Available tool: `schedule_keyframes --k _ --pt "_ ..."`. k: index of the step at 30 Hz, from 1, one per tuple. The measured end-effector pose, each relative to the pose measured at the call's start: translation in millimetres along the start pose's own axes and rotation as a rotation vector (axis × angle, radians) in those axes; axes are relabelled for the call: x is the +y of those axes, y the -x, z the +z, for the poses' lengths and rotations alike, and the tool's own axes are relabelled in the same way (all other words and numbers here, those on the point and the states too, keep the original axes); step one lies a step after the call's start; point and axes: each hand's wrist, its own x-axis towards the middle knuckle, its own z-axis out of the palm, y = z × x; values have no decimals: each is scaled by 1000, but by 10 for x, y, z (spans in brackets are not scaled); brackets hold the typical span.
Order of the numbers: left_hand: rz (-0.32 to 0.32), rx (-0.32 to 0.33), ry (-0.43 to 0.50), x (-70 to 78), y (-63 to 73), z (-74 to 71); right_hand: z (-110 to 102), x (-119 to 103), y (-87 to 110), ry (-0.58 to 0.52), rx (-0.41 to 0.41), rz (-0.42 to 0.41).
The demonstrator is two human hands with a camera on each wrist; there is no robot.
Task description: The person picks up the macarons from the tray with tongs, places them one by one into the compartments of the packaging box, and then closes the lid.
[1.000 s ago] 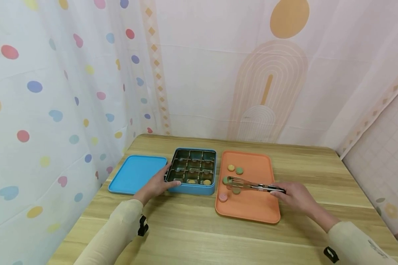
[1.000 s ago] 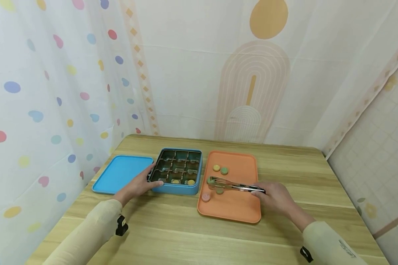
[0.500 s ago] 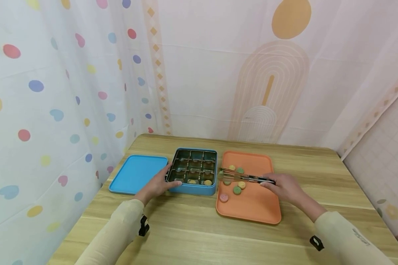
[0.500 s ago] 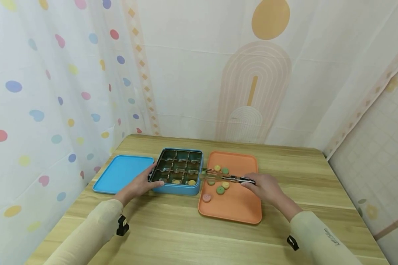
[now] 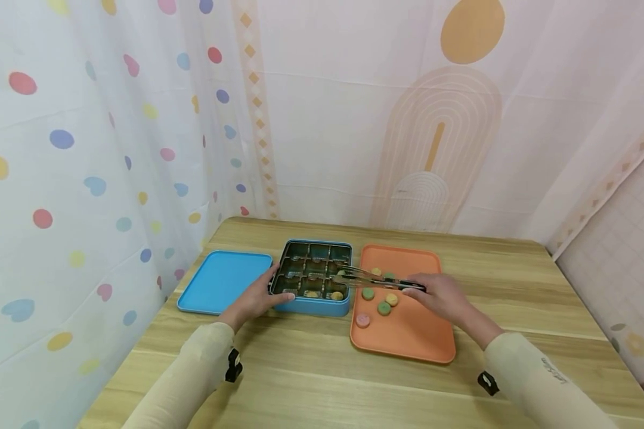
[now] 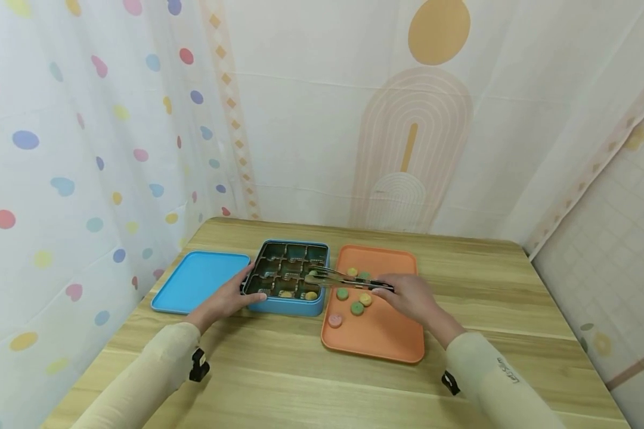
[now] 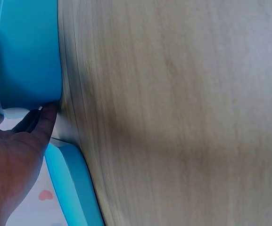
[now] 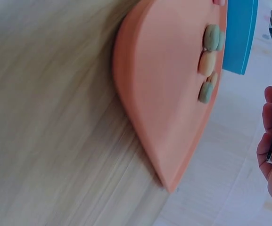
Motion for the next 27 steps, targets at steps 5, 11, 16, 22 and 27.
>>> schedule_keyframes --k 5,11,16,22,27 --pt "-1 0 4 3 8 -1 73 -86 -95 -3 -4 5" --pt "4 2 -1 -10 -5 6 157 -196 -220 -9 -8 7" --pt "0 0 7 -10 -13 3 241 -306 -340 -2 -12 2" --pt "-1 0 22 1 1 2 362 -438 -495 -4 -32 38" --pt "-2 -2 21 -11 -3 6 460 -549 -616 9 -73 70"
